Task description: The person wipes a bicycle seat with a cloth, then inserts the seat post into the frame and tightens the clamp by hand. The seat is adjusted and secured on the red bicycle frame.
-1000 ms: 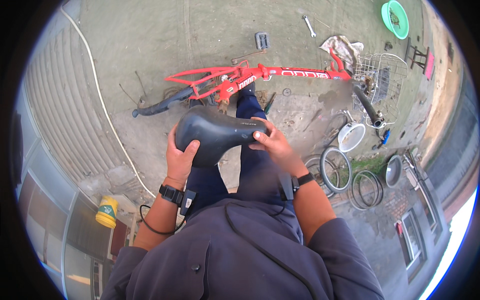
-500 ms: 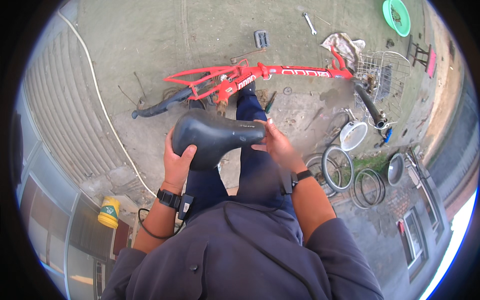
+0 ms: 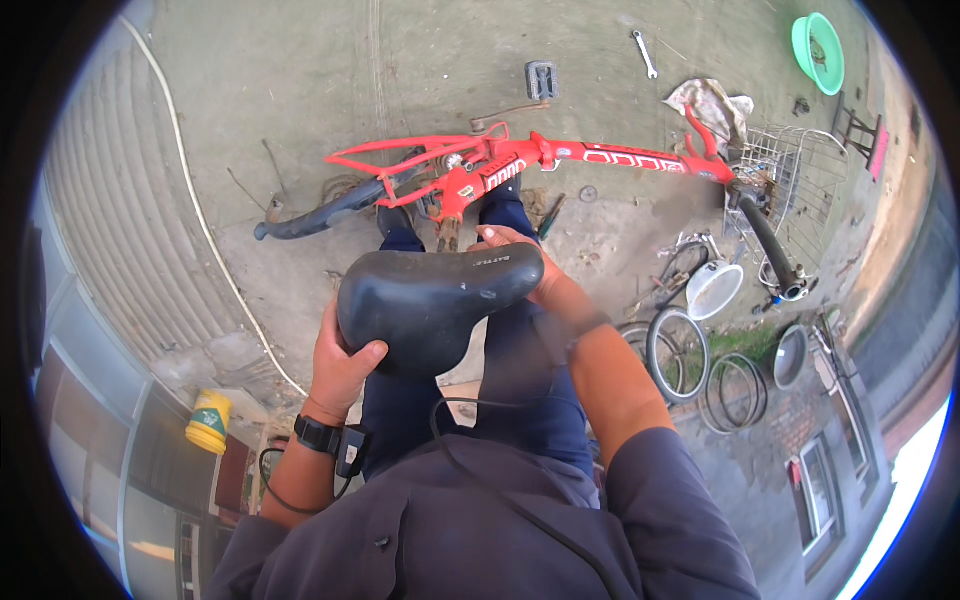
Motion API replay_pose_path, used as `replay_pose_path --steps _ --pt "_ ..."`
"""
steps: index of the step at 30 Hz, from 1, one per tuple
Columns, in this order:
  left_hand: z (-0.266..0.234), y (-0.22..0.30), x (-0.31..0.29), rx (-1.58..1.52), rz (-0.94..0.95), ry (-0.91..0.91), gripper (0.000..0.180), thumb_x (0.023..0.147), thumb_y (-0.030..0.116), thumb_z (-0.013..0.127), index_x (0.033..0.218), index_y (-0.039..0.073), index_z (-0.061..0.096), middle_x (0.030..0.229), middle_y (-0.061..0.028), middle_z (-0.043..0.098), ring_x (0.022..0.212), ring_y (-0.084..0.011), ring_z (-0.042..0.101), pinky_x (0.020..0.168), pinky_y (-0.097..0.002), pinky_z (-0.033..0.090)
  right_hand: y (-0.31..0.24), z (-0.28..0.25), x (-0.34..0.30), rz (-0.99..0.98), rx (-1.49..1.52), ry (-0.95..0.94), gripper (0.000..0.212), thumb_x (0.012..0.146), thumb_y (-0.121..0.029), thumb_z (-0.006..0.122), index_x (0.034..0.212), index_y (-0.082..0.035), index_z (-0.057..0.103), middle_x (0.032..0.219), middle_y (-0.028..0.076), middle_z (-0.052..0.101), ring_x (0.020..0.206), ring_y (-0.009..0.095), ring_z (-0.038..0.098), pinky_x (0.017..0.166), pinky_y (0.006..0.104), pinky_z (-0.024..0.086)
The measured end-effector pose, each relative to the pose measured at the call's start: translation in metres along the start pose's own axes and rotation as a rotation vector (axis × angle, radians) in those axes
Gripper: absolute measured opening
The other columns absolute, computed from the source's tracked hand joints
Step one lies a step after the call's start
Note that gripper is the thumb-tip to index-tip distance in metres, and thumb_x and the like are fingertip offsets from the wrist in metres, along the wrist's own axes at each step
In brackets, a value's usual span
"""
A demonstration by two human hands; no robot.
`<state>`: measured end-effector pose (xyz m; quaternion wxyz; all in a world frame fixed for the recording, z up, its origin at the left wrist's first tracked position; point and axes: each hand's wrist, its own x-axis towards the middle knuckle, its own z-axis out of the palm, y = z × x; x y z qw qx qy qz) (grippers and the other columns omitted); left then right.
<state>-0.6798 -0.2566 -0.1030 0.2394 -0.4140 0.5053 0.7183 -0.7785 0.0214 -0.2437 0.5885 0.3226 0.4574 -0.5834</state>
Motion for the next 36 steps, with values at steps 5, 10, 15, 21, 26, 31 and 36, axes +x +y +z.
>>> replay_pose_path --steps 5,10,15,21,26,31,36 --pt "-0.006 -0.005 0.005 -0.03 -0.051 -0.021 0.101 0.074 0.025 0.093 0.152 -0.004 0.035 0.143 -0.0135 0.052 0.133 -0.0224 0.051 0.114 -0.0384 0.04 -0.005 0.016 0.026 0.082 0.169 -0.062 0.055 0.103 -0.047 0.062 0.134 -0.002 0.06 0.107 0.009 0.071 0.093 0.016 0.07 0.078 0.0313 0.058" --pt "-0.01 0.0 0.008 0.026 -0.079 -0.037 0.103 0.072 0.026 0.094 0.151 -0.003 0.035 0.142 -0.0138 0.052 0.132 -0.0223 0.051 0.112 -0.0385 0.042 0.002 0.031 0.049 0.116 0.187 -0.049 0.048 0.104 -0.048 0.06 0.127 -0.006 0.066 0.102 0.006 0.071 0.082 0.012 0.069 0.069 0.0287 0.055" --pt "-0.013 0.0 0.011 0.02 -0.093 -0.049 0.103 0.069 0.026 0.097 0.147 -0.002 0.037 0.139 -0.013 0.053 0.13 -0.022 0.052 0.111 -0.0389 0.042 0.009 0.032 0.062 0.17 0.286 -0.039 0.051 0.106 -0.05 0.054 0.126 -0.005 0.067 0.101 0.006 0.072 0.08 0.014 0.07 0.069 0.0302 0.057" --pt "-0.019 0.0 0.014 0.023 -0.113 -0.105 0.104 0.067 0.023 0.098 0.148 0.001 0.036 0.139 -0.0123 0.053 0.131 -0.0221 0.052 0.111 -0.0393 0.042 0.007 0.024 0.068 0.235 0.295 -0.008 0.049 0.108 -0.048 0.052 0.121 -0.004 0.069 0.097 0.006 0.073 0.076 0.015 0.071 0.068 0.0318 0.057" --pt "-0.029 0.003 0.017 -0.04 -0.148 -0.177 0.102 0.068 0.028 0.098 0.147 0.002 0.038 0.139 -0.0119 0.055 0.131 -0.0222 0.053 0.11 -0.039 0.043 -0.005 0.031 0.064 0.256 0.294 -0.013 0.046 0.107 -0.046 0.054 0.116 -0.004 0.071 0.095 0.005 0.073 0.074 0.015 0.07 0.067 0.0324 0.057" --pt "-0.047 -0.005 0.034 -0.317 -0.245 -0.255 0.095 0.072 0.038 0.096 0.144 0.004 0.045 0.136 -0.0105 0.06 0.126 -0.0215 0.058 0.107 -0.0382 0.046 -0.012 0.041 0.057 0.24 0.213 0.07 0.047 0.106 -0.048 0.055 0.11 -0.003 0.071 0.091 0.003 0.07 0.073 0.012 0.066 0.067 0.03 0.055" --pt "-0.052 -0.015 0.041 -0.315 -0.227 -0.304 0.09 0.073 0.038 0.096 0.142 0.007 0.048 0.134 -0.0089 0.062 0.124 -0.0205 0.06 0.104 -0.0369 0.048 -0.006 0.044 0.06 0.201 0.189 0.092 0.049 0.107 -0.048 0.054 0.111 -0.003 0.072 0.087 0.001 0.067 0.068 0.009 0.059 0.062 0.0285 0.05"
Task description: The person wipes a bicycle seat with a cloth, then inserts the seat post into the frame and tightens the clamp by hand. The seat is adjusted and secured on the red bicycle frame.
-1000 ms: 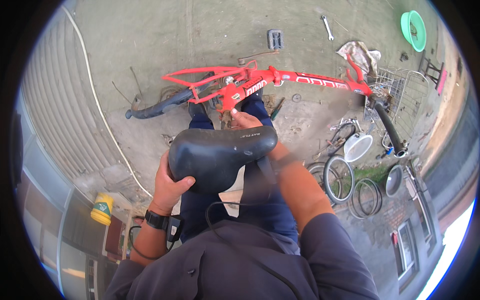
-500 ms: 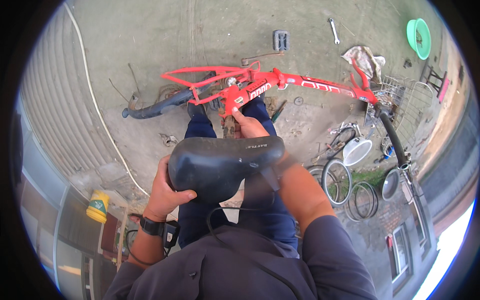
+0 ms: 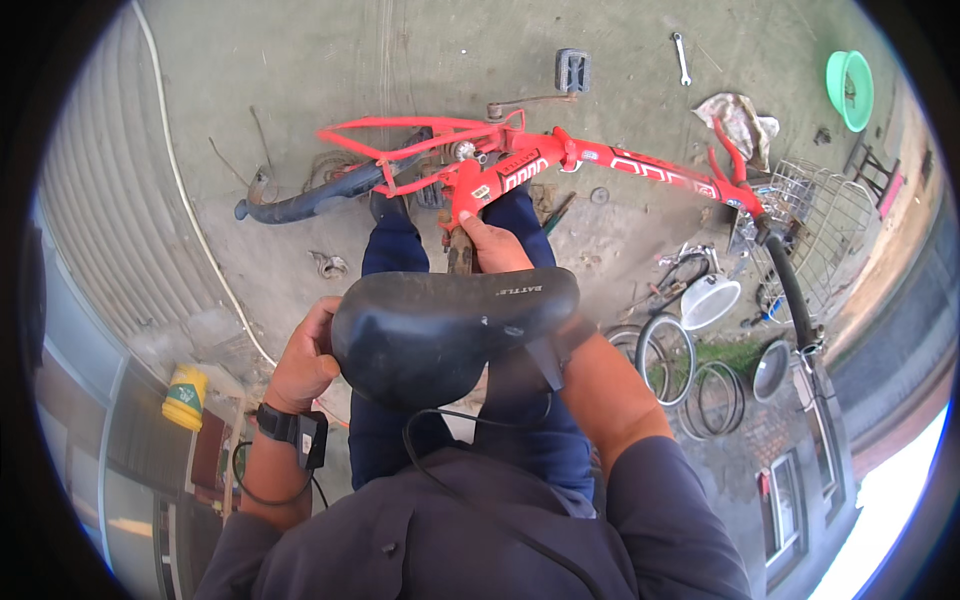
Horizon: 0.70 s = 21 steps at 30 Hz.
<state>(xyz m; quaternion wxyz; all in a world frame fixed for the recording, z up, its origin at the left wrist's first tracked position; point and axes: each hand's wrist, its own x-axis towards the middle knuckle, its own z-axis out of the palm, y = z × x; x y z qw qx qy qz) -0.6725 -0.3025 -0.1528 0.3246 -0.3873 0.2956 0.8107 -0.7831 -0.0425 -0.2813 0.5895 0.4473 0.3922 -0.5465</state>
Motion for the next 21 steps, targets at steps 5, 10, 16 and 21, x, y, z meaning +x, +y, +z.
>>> replay_pose_path --steps 5,10,16,21 --pt "0.004 0.002 -0.001 0.001 -0.074 0.046 0.1 0.063 0.051 0.098 0.138 0.006 0.05 0.132 -0.0047 0.06 0.123 -0.0177 0.059 0.104 -0.0344 0.047 0.006 0.003 0.002 -0.093 -0.009 0.044 0.048 0.107 -0.049 0.054 0.112 -0.004 0.072 0.081 -0.001 0.064 0.065 0.008 0.058 0.059 0.0268 0.048" --pt "0.009 0.004 0.0 -0.028 -0.072 0.051 0.099 0.062 0.049 0.099 0.137 0.007 0.049 0.131 -0.0043 0.06 0.122 -0.0173 0.059 0.104 -0.0338 0.047 0.006 0.009 -0.003 -0.016 0.044 0.124 0.046 0.105 -0.049 0.058 0.113 -0.006 0.072 0.076 -0.001 0.063 0.059 0.008 0.057 0.053 0.0257 0.047" --pt "0.004 -0.002 0.001 -0.036 -0.064 0.013 0.099 0.061 0.05 0.099 0.135 0.007 0.051 0.131 -0.0044 0.06 0.123 -0.0168 0.058 0.105 -0.0338 0.046 0.01 0.011 -0.005 -0.022 0.09 0.134 0.044 0.104 -0.048 0.06 0.111 -0.006 0.072 0.073 -0.001 0.063 0.056 0.009 0.058 0.051 0.0262 0.046" --pt "-0.014 -0.011 0.01 -0.121 -0.02 -0.094 0.08 0.076 0.043 0.092 0.135 0.007 0.052 0.132 -0.0071 0.061 0.122 -0.02 0.059 0.104 -0.036 0.047 0.011 0.009 -0.005 -0.053 0.068 0.113 0.042 0.105 -0.046 0.06 0.11 -0.007 0.072 0.074 -0.001 0.063 0.055 0.009 0.059 0.05 0.0268 0.047"
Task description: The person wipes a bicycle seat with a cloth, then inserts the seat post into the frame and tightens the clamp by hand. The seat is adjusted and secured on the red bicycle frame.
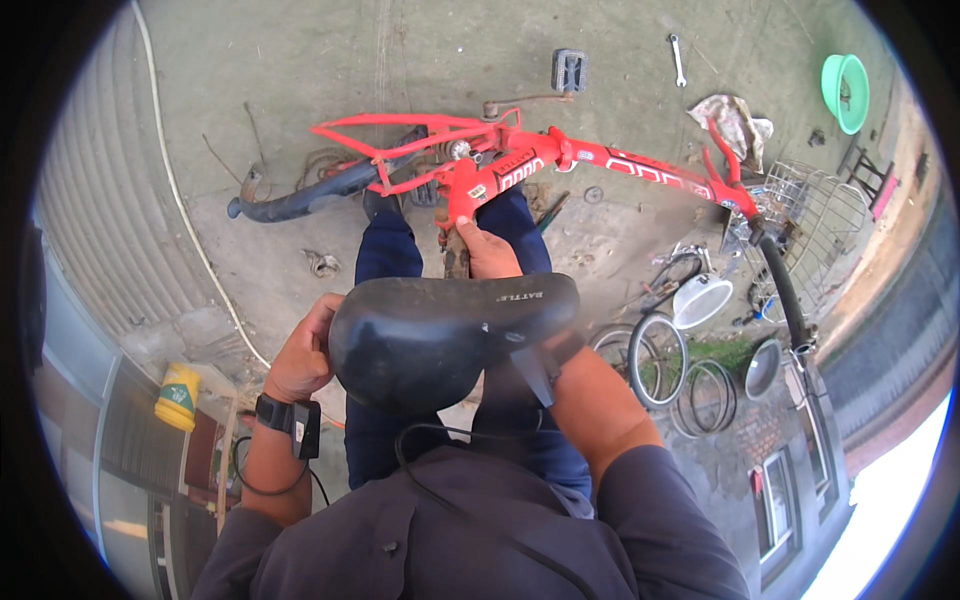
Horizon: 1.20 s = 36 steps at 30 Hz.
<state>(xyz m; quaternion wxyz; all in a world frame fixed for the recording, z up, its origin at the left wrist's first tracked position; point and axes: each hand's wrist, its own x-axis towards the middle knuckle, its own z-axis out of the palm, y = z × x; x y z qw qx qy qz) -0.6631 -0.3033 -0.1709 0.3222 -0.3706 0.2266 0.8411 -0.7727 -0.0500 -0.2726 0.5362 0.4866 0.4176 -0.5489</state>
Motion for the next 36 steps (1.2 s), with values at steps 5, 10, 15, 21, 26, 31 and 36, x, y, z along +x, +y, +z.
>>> replay_pose_path --steps 5,10,15,21,26,31,36 --pt "-0.02 0.006 0.053 0.097 -0.211 0.131 0.06 0.096 0.043 0.074 0.137 0.004 0.054 0.133 -0.0107 0.062 0.12 -0.0215 0.062 0.104 -0.0369 0.049 -0.004 0.006 -0.007 -0.008 0.029 0.001 0.04 0.106 -0.044 0.059 0.109 -0.006 0.071 0.075 -0.001 0.063 0.059 0.008 0.058 0.053 0.0268 0.046" --pt "-0.017 -0.006 0.124 0.444 -0.228 0.177 0.055 0.103 0.028 0.065 0.147 0.001 0.047 0.141 -0.0139 0.059 0.123 -0.0218 0.061 0.102 -0.0368 0.051 -0.008 0.008 -0.011 -0.006 -0.034 0.029 0.041 0.107 -0.043 0.057 0.115 -0.005 0.071 0.082 0.0 0.066 0.065 0.007 0.06 0.058 0.0267 0.049" --pt "-0.011 -0.044 0.153 0.358 -0.176 0.064 0.057 0.1 0.009 0.063 0.152 0.002 0.042 0.147 -0.0106 0.055 0.126 -0.0179 0.057 0.101 -0.033 0.048 -0.003 0.002 -0.004 -0.013 0.081 -0.039 0.04 0.108 -0.04 0.055 0.115 -0.002 0.069 0.086 0.003 0.07 0.067 0.011 0.064 0.061 0.028 0.052" --pt "-0.024 -0.083 0.165 0.487 -0.009 0.022 0.047 0.102 0.014 0.062 0.145 0.0 0.049 0.127 -0.0107 0.067 0.113 -0.0147 0.061 0.093 -0.0306 0.05 -0.001 -0.008 0.005 -0.017 0.046 -0.057 0.038 0.107 -0.035 0.057 0.105 0.001 0.066 0.084 0.008 0.071 0.064 0.016 0.067 0.06 0.0299 0.054" --pt "-0.031 -0.085 0.157 0.566 -0.143 0.117 0.036 0.106 0.025 0.059 0.13 -0.002 0.061 0.11 -0.0123 0.072 0.1 -0.0148 0.066 0.085 -0.0311 0.052 -0.001 -0.008 0.004 0.008 0.101 -0.06 0.038 0.108 -0.036 0.057 0.106 0.001 0.066 0.082 0.007 0.07 0.064 0.016 0.067 0.06 0.03 0.054" --pt "-0.028 -0.077 0.156 0.701 -0.118 0.107 0.036 0.106 0.026 0.059 0.125 -0.004 0.061 0.101 -0.0105 0.071 0.092 -0.0133 0.064 0.08 -0.0311 0.053 0.0 -0.005 0.004 -0.009 0.095 -0.065 0.037 0.108 -0.036 0.057 0.108 0.0 0.065 0.084 0.008 0.07 0.064 0.017 0.068 0.06 0.0309 0.055" --pt "-0.024 -0.085 0.156 0.588 -0.11 0.133 0.035 0.108 0.024 0.057 0.13 -0.003 0.059 0.102 -0.0079 0.07 0.089 -0.0104 0.062 0.078 -0.0292 0.052 -0.002 -0.005 0.002 0.009 0.084 -0.06 0.039 0.108 -0.037 0.056 0.111 0.0 0.066 0.085 0.006 0.07 0.065 0.015 0.066 0.059 0.0304 0.055"
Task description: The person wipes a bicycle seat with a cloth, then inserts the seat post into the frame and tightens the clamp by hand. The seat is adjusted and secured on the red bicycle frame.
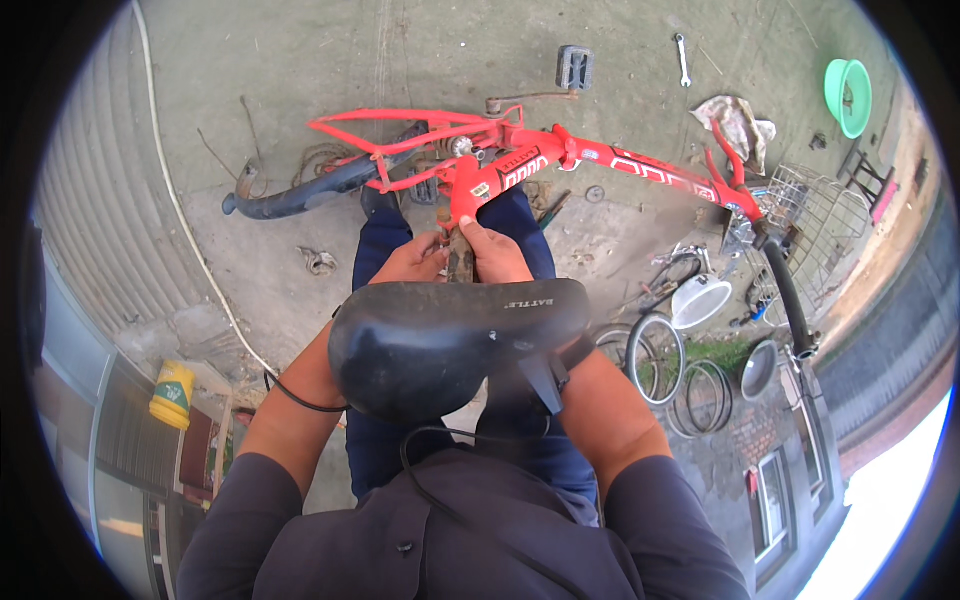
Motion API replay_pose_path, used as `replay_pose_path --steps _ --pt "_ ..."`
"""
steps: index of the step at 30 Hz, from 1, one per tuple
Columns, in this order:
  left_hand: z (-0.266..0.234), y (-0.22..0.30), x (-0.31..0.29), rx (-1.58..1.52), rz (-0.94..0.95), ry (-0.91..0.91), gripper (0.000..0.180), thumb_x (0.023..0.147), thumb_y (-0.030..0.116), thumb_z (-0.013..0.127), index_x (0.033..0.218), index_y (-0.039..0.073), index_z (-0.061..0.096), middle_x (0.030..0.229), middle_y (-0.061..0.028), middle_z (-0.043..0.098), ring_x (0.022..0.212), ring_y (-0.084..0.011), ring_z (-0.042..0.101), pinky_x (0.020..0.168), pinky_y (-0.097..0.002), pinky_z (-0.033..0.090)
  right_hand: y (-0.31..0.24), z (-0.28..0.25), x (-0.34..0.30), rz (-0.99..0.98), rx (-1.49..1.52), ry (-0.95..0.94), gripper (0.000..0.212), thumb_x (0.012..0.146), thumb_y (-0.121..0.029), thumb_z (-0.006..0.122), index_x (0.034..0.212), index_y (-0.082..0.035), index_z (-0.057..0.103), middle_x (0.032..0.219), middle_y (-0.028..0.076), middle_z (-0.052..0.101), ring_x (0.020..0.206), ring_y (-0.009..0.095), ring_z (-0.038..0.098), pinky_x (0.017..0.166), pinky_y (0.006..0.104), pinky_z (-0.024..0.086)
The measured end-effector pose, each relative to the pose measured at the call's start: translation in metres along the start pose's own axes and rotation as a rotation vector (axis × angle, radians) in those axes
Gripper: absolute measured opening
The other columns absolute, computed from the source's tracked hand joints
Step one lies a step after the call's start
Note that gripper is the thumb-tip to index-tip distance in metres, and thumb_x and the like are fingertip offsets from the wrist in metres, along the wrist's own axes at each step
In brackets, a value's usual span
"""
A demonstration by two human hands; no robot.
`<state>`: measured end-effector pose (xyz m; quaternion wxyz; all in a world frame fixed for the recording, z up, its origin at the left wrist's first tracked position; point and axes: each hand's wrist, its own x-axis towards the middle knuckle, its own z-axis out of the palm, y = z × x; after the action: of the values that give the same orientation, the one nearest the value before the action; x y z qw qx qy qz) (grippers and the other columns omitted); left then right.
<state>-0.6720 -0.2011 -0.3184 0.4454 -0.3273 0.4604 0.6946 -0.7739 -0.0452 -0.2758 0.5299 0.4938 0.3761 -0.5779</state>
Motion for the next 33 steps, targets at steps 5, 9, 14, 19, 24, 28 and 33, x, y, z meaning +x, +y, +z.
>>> replay_pose_path --steps 5,9,14,19,24,28,33 --pt "0.009 -0.006 -0.003 -0.273 -0.014 -0.014 0.033 0.109 0.021 0.055 0.135 0.002 0.051 0.086 0.0018 0.058 0.072 -0.0048 0.055 0.064 -0.0244 0.047 0.0 -0.001 -0.003 0.021 -0.03 -0.038 0.043 0.108 -0.041 0.055 0.117 0.0 0.068 0.087 0.003 0.069 0.069 0.011 0.064 0.061 0.0274 0.052" --pt "0.013 -0.007 -0.005 -0.15 0.047 0.07 0.03 0.107 0.02 0.058 0.129 0.0 0.056 0.091 -0.0023 0.064 0.078 -0.0066 0.058 0.068 -0.0255 0.049 0.001 -0.002 0.001 -0.009 -0.006 -0.018 0.041 0.108 -0.04 0.056 0.113 0.0 0.067 0.085 0.005 0.069 0.066 0.013 0.065 0.059 0.0286 0.053" --pt "0.023 -0.01 -0.002 -0.036 0.132 0.227 0.024 0.103 0.014 0.063 0.119 -0.004 0.062 0.091 -0.0096 0.072 0.077 -0.01 0.063 0.068 -0.0294 0.052 0.003 -0.004 0.006 0.004 -0.012 0.025 0.037 0.108 -0.036 0.056 0.105 -0.001 0.065 0.078 0.007 0.069 0.059 0.016 0.065 0.056 0.0296 0.053" --pt "0.031 -0.006 -0.004 0.128 0.151 0.345 0.023 0.1 0.013 0.066 0.115 -0.005 0.063 0.089 -0.015 0.074 0.077 -0.0139 0.068 0.07 -0.0311 0.053 0.005 -0.005 0.008 -0.015 0.0 0.009 0.037 0.108 -0.036 0.056 0.104 -0.001 0.066 0.079 0.007 0.07 0.06 0.016 0.065 0.057 0.0299 0.053" --pt "0.033 0.0 -0.01 -0.015 0.113 0.315 0.023 0.098 0.011 0.067 0.115 -0.003 0.065 0.092 -0.0189 0.074 0.079 -0.0197 0.071 0.074 -0.0327 0.054 0.006 -0.005 0.01 -0.014 0.002 -0.008 0.037 0.107 -0.037 0.057 0.103 -0.001 0.067 0.084 0.005 0.07 0.065 0.013 0.065 0.061 0.0294 0.052" --pt "0.026 -0.002 -0.007 0.224 0.045 0.301 0.021 0.096 0.009 0.067 0.115 0.0 0.067 0.098 -0.0222 0.073 0.083 -0.0305 0.073 0.076 -0.0374 0.055 0.006 -0.008 0.008 -0.005 0.034 -0.015 0.038 0.107 -0.037 0.058 0.103 -0.001 0.067 0.084 0.004 0.069 0.066 0.013 0.065 0.062 0.029 0.052" --pt "0.02 -0.003 0.004 0.495 0.218 0.396 0.022 0.09 0.007 0.068 0.112 0.003 0.067 0.102 -0.0216 0.07 0.091 -0.0413 0.068 0.08 -0.046 0.054 0.005 -0.011 0.008 -0.003 -0.006 -0.039 0.038 0.107 -0.037 0.057 0.106 0.0 0.067 0.084 0.005 0.07 0.067 0.014 0.066 0.063 0.0297 0.053"
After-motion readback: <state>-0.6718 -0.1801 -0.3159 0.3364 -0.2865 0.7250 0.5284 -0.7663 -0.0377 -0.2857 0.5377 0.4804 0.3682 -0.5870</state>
